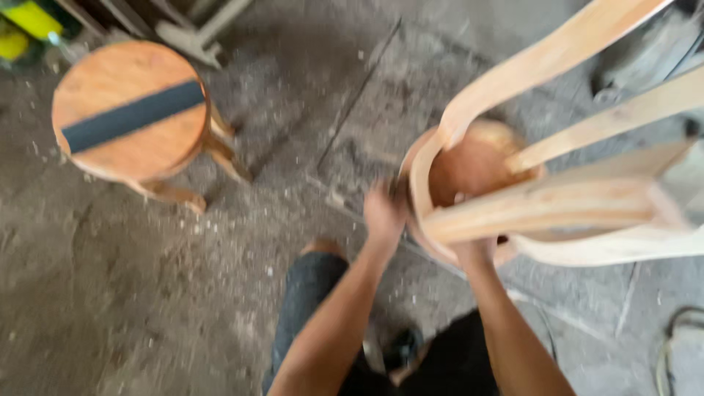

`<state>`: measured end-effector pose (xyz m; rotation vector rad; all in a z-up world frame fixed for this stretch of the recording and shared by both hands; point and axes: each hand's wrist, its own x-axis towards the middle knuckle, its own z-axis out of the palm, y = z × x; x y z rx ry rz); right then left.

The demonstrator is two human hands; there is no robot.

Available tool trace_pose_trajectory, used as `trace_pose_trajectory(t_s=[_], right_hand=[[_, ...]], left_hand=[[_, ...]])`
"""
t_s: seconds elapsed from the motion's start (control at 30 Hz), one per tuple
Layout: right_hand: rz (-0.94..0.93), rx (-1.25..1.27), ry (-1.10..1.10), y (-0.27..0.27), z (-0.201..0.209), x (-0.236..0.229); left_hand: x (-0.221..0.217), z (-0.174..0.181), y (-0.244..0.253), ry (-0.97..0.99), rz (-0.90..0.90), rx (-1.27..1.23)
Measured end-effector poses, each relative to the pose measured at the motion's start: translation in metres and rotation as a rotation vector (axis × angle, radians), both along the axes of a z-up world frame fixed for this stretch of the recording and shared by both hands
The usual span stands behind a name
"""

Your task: The person sands the legs and underside of a wooden stool using a sanding block. They rotate the stool to access different areas, smoothing the curved surfaces and edges of the legs.

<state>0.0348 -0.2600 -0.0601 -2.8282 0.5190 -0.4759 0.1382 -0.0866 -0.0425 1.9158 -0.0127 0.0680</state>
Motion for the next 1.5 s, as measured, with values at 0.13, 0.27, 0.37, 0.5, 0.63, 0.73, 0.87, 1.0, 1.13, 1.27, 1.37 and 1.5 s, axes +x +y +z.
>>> trace_pose_trajectory(t_s=[0.13, 0.27, 0.37, 0.5, 0.63, 0.73, 0.87, 1.0, 1.13, 1.27, 1.37, 1.5], right_hand=[[0.083, -0.158, -0.117, -0.007, -0.003, 0.002], [-0.041, -0.04, 0.073, 0.0, 0.007, 0.0], [-0.027, -0.139, 0.055, -0.006, 0.0, -0.001], [0.262, -0.356, -0.264, -0.026, -0.029, 0.002], [0.182, -0.275, -0.177, -0.031, -0.041, -0.014], [-0.006, -0.262, -0.095, -0.023, -0.032, 0.014], [0.002, -0.129, 0.054, -0.003, 0.004, -0.007], [-0.03, -0.106, 0.046, -0.001, 0.014, 0.0], [-0.035, -0.197, -0.165, -0.005, 0.003, 0.021], [0.087, -0.17, -0.134, -0.013, -0.004, 0.002], [0.053, -0.114, -0.168, -0.012, -0.014, -0.004], [0.162, -0.212, -0.236, -0.013, -0.002, 0.001]], left_hand=[[-0.008, 0.002, 0.006, -0.059, 0.016, 0.06], [0.035, 0.003, -0.012, -0.212, 0.029, 0.073], [-0.014, 0.0, 0.012, -0.093, 0.021, 0.093], [0.009, 0.003, 0.002, -0.011, 0.024, 0.023], [0.047, 0.0, -0.015, -0.298, 0.051, 0.139], [-0.004, -0.004, 0.005, -0.166, -0.005, 0.146], [0.012, -0.001, 0.002, -0.063, 0.038, 0.075], [0.019, 0.012, -0.006, -0.222, 0.08, 0.142], [0.006, 0.022, 0.006, 0.027, 0.03, 0.111], [0.039, 0.021, -0.007, 0.001, 0.01, 0.101], [0.01, 0.015, 0.0, -0.056, 0.034, 0.17], [-0.006, 0.015, 0.007, 0.041, 0.067, 0.103]])
